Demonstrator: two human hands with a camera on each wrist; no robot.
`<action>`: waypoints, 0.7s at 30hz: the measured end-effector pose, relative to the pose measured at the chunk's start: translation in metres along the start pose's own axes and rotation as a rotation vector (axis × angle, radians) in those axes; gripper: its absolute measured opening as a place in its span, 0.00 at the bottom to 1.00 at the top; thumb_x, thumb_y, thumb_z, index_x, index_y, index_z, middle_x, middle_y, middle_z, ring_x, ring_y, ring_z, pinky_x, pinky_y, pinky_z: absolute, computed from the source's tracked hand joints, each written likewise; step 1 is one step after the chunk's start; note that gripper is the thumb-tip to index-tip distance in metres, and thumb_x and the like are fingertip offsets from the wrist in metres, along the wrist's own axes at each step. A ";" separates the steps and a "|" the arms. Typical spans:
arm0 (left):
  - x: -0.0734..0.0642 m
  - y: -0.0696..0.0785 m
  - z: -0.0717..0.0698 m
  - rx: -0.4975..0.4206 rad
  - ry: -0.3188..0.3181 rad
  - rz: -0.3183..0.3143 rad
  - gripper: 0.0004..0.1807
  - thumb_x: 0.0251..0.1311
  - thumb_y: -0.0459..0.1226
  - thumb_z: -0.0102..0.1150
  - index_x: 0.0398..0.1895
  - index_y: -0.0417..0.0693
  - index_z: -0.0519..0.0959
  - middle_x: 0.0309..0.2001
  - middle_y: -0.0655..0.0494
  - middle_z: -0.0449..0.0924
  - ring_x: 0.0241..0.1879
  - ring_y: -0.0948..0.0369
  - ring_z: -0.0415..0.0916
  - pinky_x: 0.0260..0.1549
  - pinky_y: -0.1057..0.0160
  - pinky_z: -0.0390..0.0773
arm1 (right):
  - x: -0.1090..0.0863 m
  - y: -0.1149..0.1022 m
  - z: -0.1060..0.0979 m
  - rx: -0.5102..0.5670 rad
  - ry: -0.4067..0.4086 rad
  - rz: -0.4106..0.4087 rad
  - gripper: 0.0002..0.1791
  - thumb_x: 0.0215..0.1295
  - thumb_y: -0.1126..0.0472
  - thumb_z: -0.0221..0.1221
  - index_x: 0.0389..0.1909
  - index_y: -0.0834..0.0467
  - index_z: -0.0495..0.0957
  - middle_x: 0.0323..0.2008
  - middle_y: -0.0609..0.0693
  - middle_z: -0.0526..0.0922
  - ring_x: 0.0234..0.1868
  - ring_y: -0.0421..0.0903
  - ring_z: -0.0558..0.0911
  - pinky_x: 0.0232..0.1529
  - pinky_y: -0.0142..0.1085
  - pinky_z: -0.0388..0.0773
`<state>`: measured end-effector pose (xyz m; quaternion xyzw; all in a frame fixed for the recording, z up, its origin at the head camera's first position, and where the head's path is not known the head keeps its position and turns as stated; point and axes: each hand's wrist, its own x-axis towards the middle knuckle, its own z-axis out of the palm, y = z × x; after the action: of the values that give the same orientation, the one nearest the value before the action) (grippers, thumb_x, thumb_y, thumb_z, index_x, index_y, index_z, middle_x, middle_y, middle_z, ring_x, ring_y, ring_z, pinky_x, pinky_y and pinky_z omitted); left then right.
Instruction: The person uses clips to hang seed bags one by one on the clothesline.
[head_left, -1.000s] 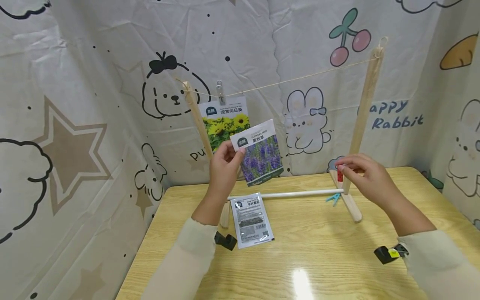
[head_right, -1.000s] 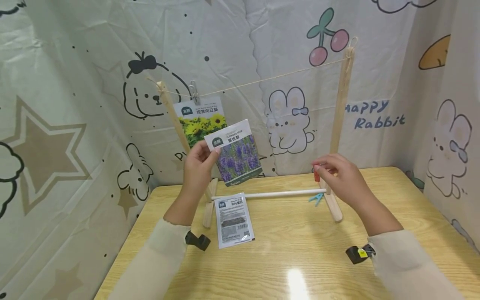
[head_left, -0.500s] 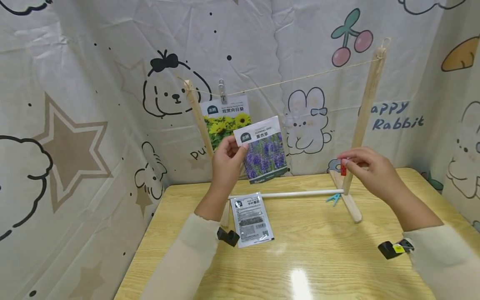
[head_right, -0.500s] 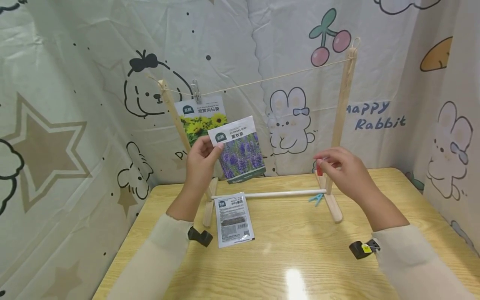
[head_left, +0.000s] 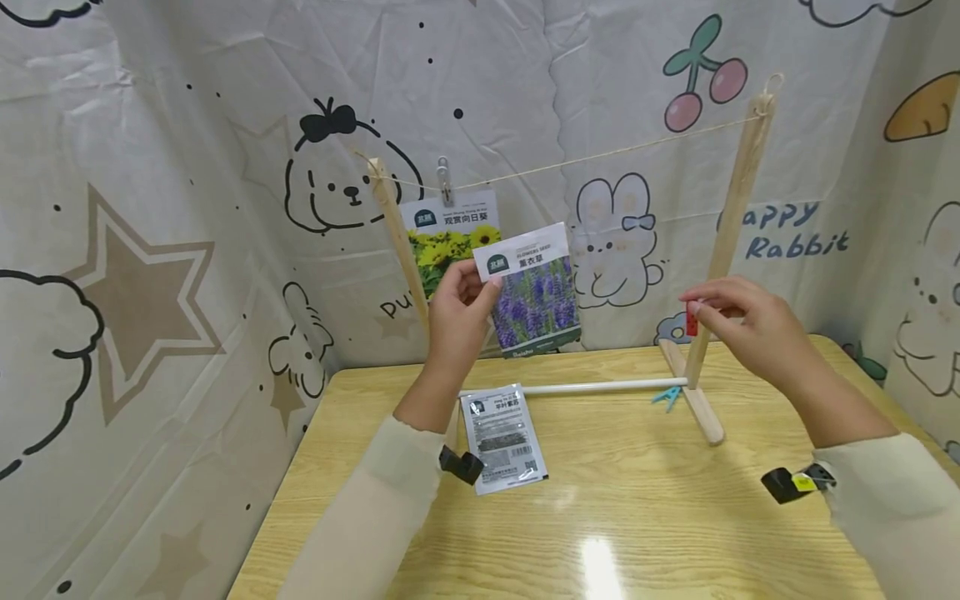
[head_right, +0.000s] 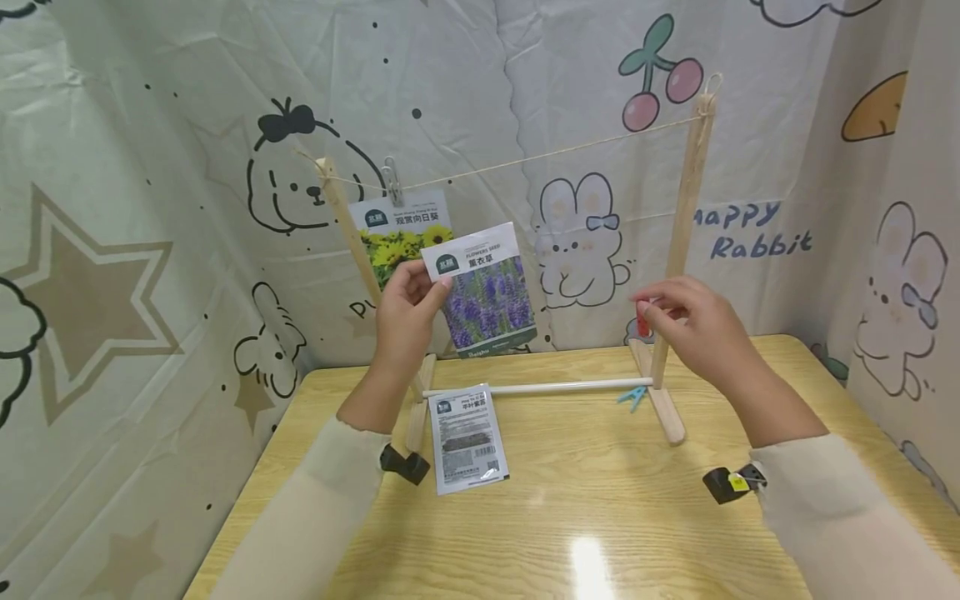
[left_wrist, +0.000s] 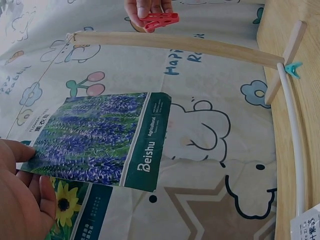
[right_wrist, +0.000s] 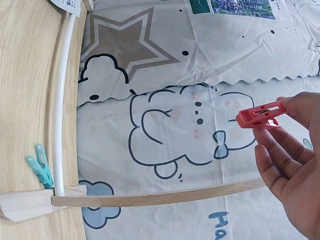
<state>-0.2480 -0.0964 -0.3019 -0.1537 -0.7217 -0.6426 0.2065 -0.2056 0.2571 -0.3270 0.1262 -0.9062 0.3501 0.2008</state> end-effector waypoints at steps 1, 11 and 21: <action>0.000 0.000 0.000 0.000 0.001 0.000 0.14 0.69 0.36 0.62 0.55 0.45 0.77 0.42 0.49 0.82 0.39 0.61 0.77 0.39 0.68 0.77 | 0.001 -0.001 -0.001 0.002 0.001 -0.003 0.14 0.76 0.53 0.56 0.53 0.54 0.83 0.52 0.53 0.81 0.40 0.25 0.72 0.38 0.14 0.67; 0.007 0.001 0.004 -0.006 0.020 0.002 0.16 0.69 0.37 0.62 0.58 0.47 0.76 0.43 0.48 0.82 0.40 0.61 0.76 0.39 0.69 0.77 | 0.006 -0.004 -0.008 -0.007 -0.002 0.000 0.16 0.76 0.51 0.56 0.54 0.55 0.83 0.53 0.55 0.80 0.40 0.26 0.70 0.37 0.14 0.67; 0.013 0.001 0.006 -0.016 0.022 0.023 0.17 0.70 0.36 0.61 0.59 0.44 0.75 0.45 0.48 0.82 0.40 0.63 0.76 0.38 0.70 0.77 | 0.011 -0.011 -0.015 -0.030 -0.002 -0.025 0.16 0.76 0.52 0.55 0.54 0.57 0.82 0.55 0.56 0.79 0.44 0.27 0.67 0.40 0.12 0.63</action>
<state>-0.2590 -0.0905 -0.2948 -0.1565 -0.7124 -0.6476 0.2203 -0.2069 0.2583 -0.3056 0.1349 -0.9099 0.3338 0.2062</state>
